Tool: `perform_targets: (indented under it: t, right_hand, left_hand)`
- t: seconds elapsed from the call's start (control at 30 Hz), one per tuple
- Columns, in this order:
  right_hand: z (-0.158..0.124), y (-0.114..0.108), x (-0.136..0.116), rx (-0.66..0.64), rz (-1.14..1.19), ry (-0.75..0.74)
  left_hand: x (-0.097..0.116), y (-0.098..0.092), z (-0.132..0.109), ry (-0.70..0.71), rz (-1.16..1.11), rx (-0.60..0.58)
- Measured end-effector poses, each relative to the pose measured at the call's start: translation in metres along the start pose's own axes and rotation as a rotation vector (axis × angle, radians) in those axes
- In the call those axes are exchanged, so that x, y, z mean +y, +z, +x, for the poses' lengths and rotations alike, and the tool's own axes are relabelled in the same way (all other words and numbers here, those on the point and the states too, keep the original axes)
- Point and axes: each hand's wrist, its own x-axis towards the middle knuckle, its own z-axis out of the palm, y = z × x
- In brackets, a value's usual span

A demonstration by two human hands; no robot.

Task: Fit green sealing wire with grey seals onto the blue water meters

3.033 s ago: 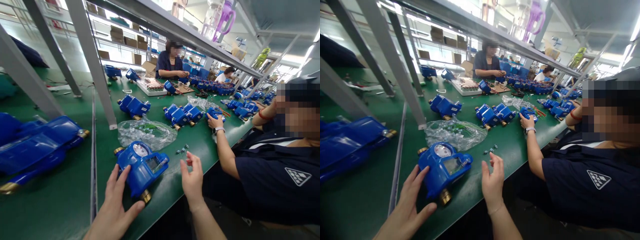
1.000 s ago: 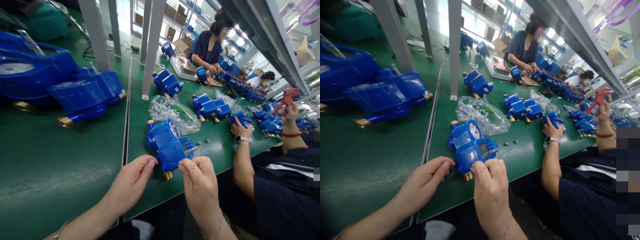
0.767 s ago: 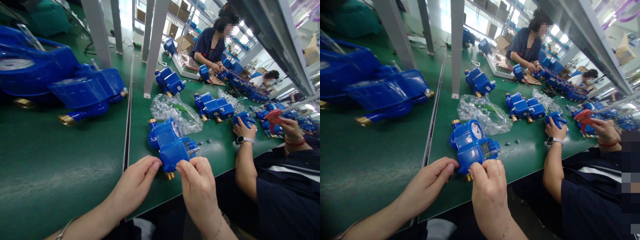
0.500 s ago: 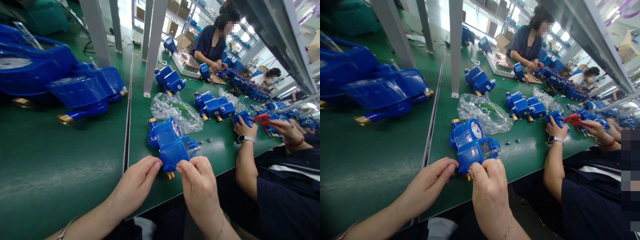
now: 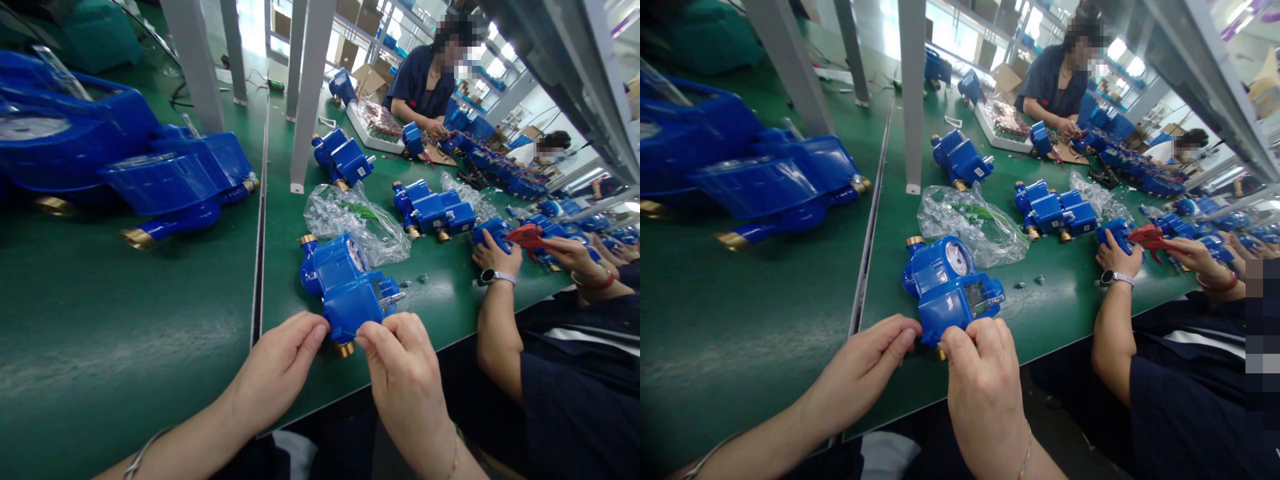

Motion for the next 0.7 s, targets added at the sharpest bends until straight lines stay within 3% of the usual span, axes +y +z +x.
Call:
perform_targets:
  t: [0.5, 0.7]
  right_hand:
    - [-0.004, 0.0026, -0.0033, 0.054, -0.081, 0.002]
    - [-0.0034, 0.0011, -0.0025, 0.003, -0.094, 0.007]
  left_hand:
    - [-0.0078, 0.0033, -0.0029, 0.004, 0.028, 0.032]
    - [-0.0061, 0.0034, -0.0056, 0.01, 0.027, 0.028]
